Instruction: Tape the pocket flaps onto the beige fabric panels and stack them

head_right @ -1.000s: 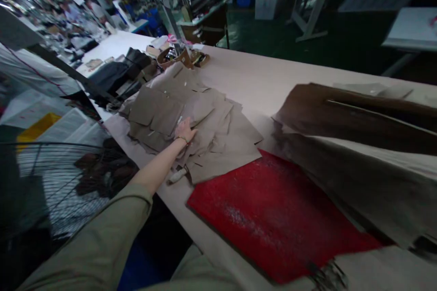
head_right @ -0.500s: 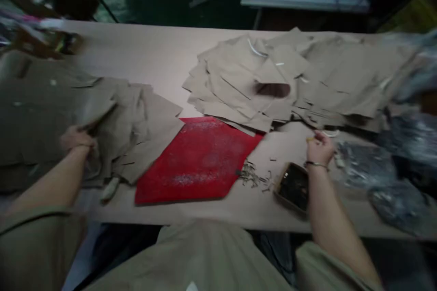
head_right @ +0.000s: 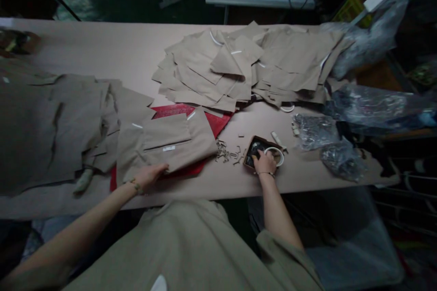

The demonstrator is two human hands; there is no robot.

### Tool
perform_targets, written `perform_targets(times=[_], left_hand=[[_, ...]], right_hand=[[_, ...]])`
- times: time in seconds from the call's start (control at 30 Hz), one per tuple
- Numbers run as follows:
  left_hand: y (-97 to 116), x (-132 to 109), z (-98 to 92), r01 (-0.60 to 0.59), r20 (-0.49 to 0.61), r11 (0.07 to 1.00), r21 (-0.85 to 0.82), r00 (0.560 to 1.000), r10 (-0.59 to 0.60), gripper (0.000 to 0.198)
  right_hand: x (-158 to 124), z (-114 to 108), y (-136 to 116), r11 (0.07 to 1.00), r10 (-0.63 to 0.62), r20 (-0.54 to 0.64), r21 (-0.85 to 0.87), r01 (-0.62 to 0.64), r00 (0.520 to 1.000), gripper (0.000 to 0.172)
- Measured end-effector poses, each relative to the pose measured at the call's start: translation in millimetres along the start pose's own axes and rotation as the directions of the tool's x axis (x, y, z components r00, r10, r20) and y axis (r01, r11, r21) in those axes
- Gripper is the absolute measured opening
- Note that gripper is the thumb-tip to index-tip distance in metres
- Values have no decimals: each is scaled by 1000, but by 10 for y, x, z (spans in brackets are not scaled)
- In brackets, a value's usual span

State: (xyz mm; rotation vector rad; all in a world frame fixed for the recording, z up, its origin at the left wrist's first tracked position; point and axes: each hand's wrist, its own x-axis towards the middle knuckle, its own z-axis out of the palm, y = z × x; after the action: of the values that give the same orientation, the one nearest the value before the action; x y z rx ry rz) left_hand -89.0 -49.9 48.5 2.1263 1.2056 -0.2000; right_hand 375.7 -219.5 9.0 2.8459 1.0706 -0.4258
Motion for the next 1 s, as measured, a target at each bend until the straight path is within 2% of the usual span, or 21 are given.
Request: perform_targets(times=[0.03,0.1,0.17,0.23,0.27,0.33,0.4,0.43,0.5,0.57,0.63,0.7,0.77,0.8,0.87,0.93,1.0], left_hand=[[27,-63,125,-89,79,996,21,993,87,21],[23,-186,232,-254,204,966,48,949,239,30],[-3,-257,202,-255,138,965,64,960,244,37],[2,-217,117,-76,-10,993,90,997,77,36],[25,-148,79,55,-93,994,93,995,-46,36],[109,68,44,308,-216,949,72,933,-287,38],[220,327,77,471,-264,881,44,856,-444,44],[273,446,114,509,-267,860,46,836,-480,48],[356,629,198,517,-251,854,64,836,-487,53],[394,723,256,475,-234,877,73,863,-448,50],[400,740,259,445,-227,893,66,878,-421,47],[398,687,221,440,-215,895,67,883,-418,50],[409,564,183,392,-235,916,78,901,-366,56],[421,477,176,311,-252,947,85,926,-282,58],[450,273,198,31,-279,994,102,960,-1,55],[466,75,244,-239,-291,964,115,920,263,42],[444,-58,273,-334,-335,935,122,873,356,30]], right_hand=[[11,3,-9,1000,3,5,0,-3,1000,45],[26,17,-11,1000,24,1,16,-24,1000,41],[44,41,-5,999,32,-6,39,-32,999,37],[67,67,1,998,31,-13,54,-31,999,36],[76,76,4,998,28,-20,61,-26,999,35],[84,74,19,997,31,-43,78,-27,999,36],[75,39,60,994,43,-81,104,-35,996,37],[65,8,90,992,49,-104,118,-37,993,38],[37,-76,153,987,53,-174,156,-26,983,40],[-15,-175,171,974,39,-268,224,23,963,42],[-117,-263,75,932,24,-333,348,99,943,41],[-295,-311,-179,843,-2,-315,510,170,949,41],[-549,-300,-580,714,-88,-229,664,222,969,42],[-693,-274,-814,641,-165,-181,727,245,969,41],[-978,-197,-1292,496,-343,-86,829,259,935,37],[-1205,-115,-1711,396,-469,2,894,208,883,35],[-1336,-56,-2031,357,-533,57,920,163,844,35]])
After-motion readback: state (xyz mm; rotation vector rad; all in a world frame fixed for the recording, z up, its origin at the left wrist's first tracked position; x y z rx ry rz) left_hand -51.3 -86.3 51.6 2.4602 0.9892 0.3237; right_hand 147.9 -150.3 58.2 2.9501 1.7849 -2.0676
